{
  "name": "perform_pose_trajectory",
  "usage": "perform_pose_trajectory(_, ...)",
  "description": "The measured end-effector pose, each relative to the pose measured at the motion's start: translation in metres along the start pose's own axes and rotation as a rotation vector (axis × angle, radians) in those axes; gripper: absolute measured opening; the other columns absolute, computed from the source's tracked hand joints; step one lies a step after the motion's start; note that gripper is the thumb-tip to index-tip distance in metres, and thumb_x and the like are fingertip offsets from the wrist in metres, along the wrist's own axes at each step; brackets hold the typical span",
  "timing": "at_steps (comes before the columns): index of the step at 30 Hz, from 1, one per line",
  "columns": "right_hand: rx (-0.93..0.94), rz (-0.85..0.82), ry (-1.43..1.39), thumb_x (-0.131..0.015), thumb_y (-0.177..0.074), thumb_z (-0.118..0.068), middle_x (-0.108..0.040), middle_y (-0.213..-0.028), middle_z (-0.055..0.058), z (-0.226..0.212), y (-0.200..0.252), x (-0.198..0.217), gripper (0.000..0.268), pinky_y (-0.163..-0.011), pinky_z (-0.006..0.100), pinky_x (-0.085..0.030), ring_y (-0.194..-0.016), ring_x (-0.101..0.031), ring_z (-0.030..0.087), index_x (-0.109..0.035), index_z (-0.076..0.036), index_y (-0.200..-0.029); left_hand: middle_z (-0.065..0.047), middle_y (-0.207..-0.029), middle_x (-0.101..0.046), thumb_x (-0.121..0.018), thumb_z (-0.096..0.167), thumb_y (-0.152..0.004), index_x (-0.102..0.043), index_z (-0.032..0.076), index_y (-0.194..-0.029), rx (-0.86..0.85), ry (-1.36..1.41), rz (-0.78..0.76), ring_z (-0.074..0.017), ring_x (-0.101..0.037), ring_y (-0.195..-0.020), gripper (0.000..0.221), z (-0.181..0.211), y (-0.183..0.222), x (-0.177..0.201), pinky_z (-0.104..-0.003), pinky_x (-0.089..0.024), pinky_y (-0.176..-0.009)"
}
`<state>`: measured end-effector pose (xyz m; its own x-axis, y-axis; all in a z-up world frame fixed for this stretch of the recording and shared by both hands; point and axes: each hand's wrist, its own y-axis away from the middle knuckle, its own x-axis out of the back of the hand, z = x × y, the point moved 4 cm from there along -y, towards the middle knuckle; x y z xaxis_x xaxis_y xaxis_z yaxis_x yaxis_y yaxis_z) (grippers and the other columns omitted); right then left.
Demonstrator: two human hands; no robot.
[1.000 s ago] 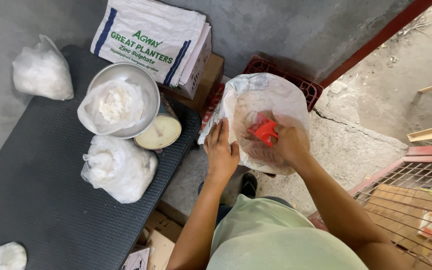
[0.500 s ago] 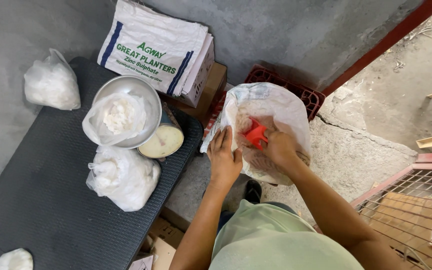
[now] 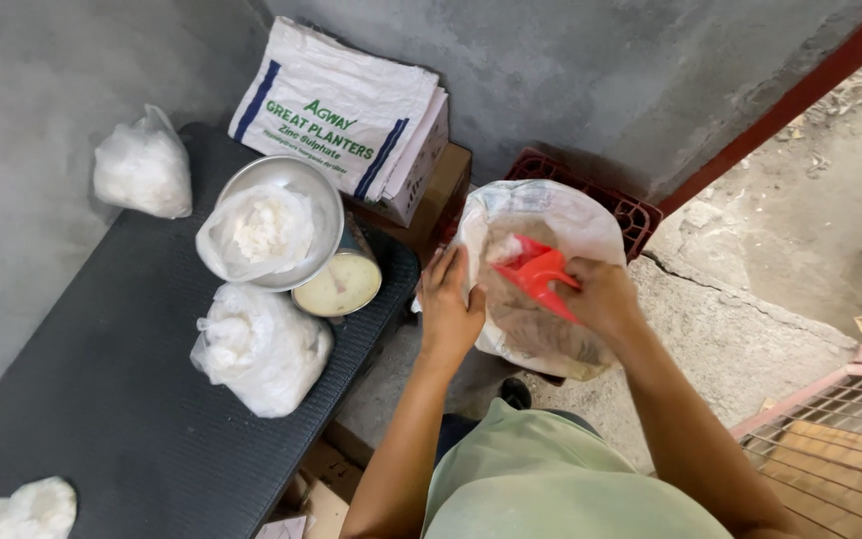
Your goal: The person is weighing a white fertilizer substance and portioning it into small plastic bags.
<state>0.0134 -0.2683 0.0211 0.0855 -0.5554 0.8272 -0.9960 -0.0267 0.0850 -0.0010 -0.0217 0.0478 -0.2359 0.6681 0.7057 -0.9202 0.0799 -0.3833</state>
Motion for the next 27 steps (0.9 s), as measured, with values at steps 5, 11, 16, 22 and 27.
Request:
perform_pose_trajectory(5, 0.014, 0.032, -0.179, -0.081, -0.083, -0.031, -0.072, -0.073, 0.012, -0.015, 0.027, 0.061, 0.027, -0.061, 0.039, -0.055, -0.059, -0.067, 0.023, -0.075, -0.009, -0.096, -0.021, -0.148, -0.055, -0.074, 0.008, -0.082, -0.054, -0.001, -0.144, -0.053, 0.049, 0.114, -0.042, -0.047, -0.141, 0.066, 0.026, -0.009, 0.035, -0.051, -0.039, -0.116)
perform_pose_trajectory(11, 0.08, 0.132, -0.228, -0.085, -0.083, -0.026, -0.065, -0.066, 0.011, -0.064, 0.048, 0.126, 0.027, -0.056, 0.034, -0.048, -0.056, -0.055, 0.015, -0.075, -0.003, -0.095, -0.02, -0.151, -0.054, -0.073, 0.008, -0.087, -0.055, 0.001, -0.145, -0.053, 0.096, 0.236, -0.0407, -0.049, -0.142, 0.061, 0.034, -0.007, 0.082, -0.048, -0.04, -0.118)
perform_pose_trajectory(16, 0.189, 0.144, -0.368, -0.084, -0.083, -0.022, -0.063, -0.065, 0.007, -0.113, 0.04, 0.134, 0.025, -0.054, 0.03, -0.044, -0.058, -0.05, 0.008, -0.074, -0.001, -0.093, -0.02, -0.155, -0.051, -0.073, 0.008, -0.089, -0.057, 0.005, -0.146, 0.009, 0.104, 0.323, -0.0394, -0.048, -0.143, 0.059, 0.018, -0.005, 0.125, -0.046, -0.04, -0.12)
perform_pose_trajectory(22, 0.446, 0.199, -0.279, -0.086, -0.083, -0.023, -0.065, -0.07, 0.013, -0.193, 0.008, 0.114, 0.028, -0.055, 0.033, -0.047, -0.055, -0.054, 0.016, -0.074, -0.001, -0.095, -0.025, -0.162, -0.037, -0.075, 0.007, -0.087, -0.056, 0.007, -0.146, 0.132, 0.041, 0.496, -0.0427, -0.038, -0.147, 0.062, -0.03, 0.006, 0.194, -0.046, -0.033, -0.121)
perform_pose_trajectory(27, 0.599, 0.092, -0.197, -0.084, -0.08, -0.027, -0.069, -0.076, 0.016, -0.276, -0.024, 0.082, 0.03, -0.061, 0.037, -0.052, -0.06, -0.065, 0.027, -0.074, -0.004, -0.095, -0.034, -0.163, -0.024, -0.075, 0.007, -0.088, -0.053, 0.005, -0.147, 0.205, 0.125, 0.56, -0.0456, -0.028, -0.15, 0.063, -0.084, 0.006, 0.229, -0.047, -0.029, -0.121)
